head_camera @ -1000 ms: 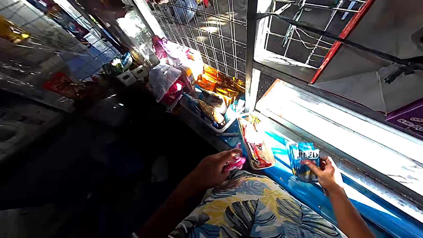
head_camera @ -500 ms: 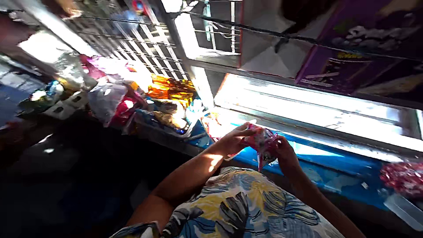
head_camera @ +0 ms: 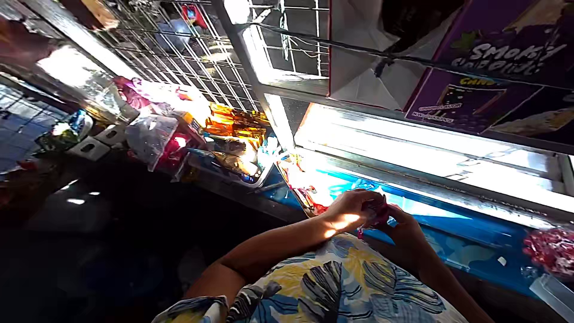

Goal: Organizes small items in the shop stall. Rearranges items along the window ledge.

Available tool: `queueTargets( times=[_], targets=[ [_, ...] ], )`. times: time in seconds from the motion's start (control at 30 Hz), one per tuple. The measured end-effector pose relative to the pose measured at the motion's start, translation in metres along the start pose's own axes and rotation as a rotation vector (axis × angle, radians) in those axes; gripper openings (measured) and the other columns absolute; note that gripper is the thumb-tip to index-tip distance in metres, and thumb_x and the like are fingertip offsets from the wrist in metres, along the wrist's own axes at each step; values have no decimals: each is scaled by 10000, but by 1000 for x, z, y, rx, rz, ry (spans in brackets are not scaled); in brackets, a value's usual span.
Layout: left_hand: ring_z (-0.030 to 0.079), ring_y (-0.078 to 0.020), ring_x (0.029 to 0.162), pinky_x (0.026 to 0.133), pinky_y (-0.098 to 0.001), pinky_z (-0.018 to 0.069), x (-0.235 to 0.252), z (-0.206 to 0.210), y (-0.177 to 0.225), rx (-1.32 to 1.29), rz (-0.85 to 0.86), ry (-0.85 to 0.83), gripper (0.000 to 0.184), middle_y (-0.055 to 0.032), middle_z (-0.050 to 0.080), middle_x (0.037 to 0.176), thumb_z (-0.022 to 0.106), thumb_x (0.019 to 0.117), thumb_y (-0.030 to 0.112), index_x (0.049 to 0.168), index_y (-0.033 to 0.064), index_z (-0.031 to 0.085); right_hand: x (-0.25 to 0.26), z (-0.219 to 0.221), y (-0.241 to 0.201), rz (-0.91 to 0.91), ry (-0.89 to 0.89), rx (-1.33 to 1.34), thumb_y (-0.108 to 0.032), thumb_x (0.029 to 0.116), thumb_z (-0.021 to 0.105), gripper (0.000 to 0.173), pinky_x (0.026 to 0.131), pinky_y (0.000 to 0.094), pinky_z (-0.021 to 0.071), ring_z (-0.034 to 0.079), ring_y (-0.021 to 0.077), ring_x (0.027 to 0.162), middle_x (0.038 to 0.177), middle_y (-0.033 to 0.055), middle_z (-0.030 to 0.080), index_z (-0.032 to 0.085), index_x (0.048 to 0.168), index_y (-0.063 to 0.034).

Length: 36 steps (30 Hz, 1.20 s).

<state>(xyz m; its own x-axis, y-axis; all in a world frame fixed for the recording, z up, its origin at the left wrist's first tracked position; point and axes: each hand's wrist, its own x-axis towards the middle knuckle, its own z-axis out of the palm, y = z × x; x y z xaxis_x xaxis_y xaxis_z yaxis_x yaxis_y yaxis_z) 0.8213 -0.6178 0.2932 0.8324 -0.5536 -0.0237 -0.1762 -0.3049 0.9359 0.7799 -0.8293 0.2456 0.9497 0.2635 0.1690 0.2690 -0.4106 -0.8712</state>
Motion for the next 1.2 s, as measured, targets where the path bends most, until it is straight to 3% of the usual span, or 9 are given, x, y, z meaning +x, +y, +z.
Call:
queueTargets(
  times=[0.1, 0.23, 0.4, 0.57, 0.77, 0.9, 1.0, 1.1, 1.2],
  targets=[
    [685, -134, 987, 909, -329, 554, -4, -18, 1, -48, -120, -101, 397, -136, 687, 1212, 634, 1001, 164, 1371, 24, 600, -3, -3, -5, 23, 13, 115, -140, 829, 792, 200, 906, 210, 559, 678, -5, 944, 965, -20, 749, 745, 990, -32],
    [679, -113, 968, 879, -293, 555, -28, -41, -17, -75, -138, -180, 410, -115, 675, 1242, 644, 1008, 220, 1378, 51, 598, 5, -4, 14, 252, -20, 169, -57, 843, 771, 259, 851, 265, 603, 713, 45, 882, 940, -13, 755, 694, 1088, -27],
    [695, -187, 1041, 942, -370, 554, -86, -71, -75, 71, -130, -258, 408, -137, 690, 1238, 602, 1025, 252, 1380, 51, 598, 33, 17, 32, 465, -213, -550, -377, 934, 746, 716, 1038, 728, 403, 570, 503, 1260, 1411, 273, 575, 472, 1526, -83],
    [682, -112, 1057, 946, -299, 549, -137, -113, -109, -41, -279, -79, 430, -112, 677, 1264, 596, 1023, 255, 1407, 63, 572, 81, 76, -4, 121, -267, -528, -285, 964, 684, 472, 1094, 570, 451, 526, 387, 1354, 1449, 192, 567, 626, 1371, -53],
    [690, -89, 1058, 923, -261, 571, -155, -155, -124, -120, -262, 43, 416, -89, 673, 1291, 636, 1000, 184, 1393, 56, 586, 152, 177, -21, 106, -511, -751, -169, 979, 603, 481, 1140, 636, 315, 487, 385, 1369, 1413, 154, 603, 563, 1453, -97],
    [693, -97, 1045, 897, -277, 577, -167, -186, -138, -57, -247, -27, 439, -84, 673, 1300, 619, 1005, 216, 1418, 71, 578, 164, 172, -26, 341, -243, -354, -72, 1015, 540, 283, 1023, 597, 470, 647, 362, 1150, 1170, 214, 702, 678, 1254, -8],
    [701, -103, 1066, 910, -285, 584, -173, -209, -159, -86, -192, -73, 417, -79, 691, 1279, 606, 1014, 223, 1397, 61, 587, 147, 144, -33, 463, 82, 152, -82, 1006, 631, 151, 869, 390, 565, 677, 162, 905, 978, 107, 717, 702, 1091, 21],
    [702, -102, 1074, 924, -289, 588, -161, -225, -162, -95, -185, -128, 387, -48, 703, 1258, 599, 1020, 231, 1374, 75, 600, 110, 114, -50, 407, 241, 718, -71, 1025, 530, 219, 852, 379, 611, 707, 153, 931, 1044, 51, 726, 661, 1200, -67],
    [699, -102, 1089, 935, -289, 582, -137, -230, -151, -100, -158, -200, 388, -35, 703, 1263, 598, 1017, 240, 1373, 85, 604, 70, 96, -48, 368, 427, 933, -448, 1097, 330, 390, 868, 376, 603, 700, 150, 1030, 1148, 0, 719, 581, 1297, -227]
  ],
)
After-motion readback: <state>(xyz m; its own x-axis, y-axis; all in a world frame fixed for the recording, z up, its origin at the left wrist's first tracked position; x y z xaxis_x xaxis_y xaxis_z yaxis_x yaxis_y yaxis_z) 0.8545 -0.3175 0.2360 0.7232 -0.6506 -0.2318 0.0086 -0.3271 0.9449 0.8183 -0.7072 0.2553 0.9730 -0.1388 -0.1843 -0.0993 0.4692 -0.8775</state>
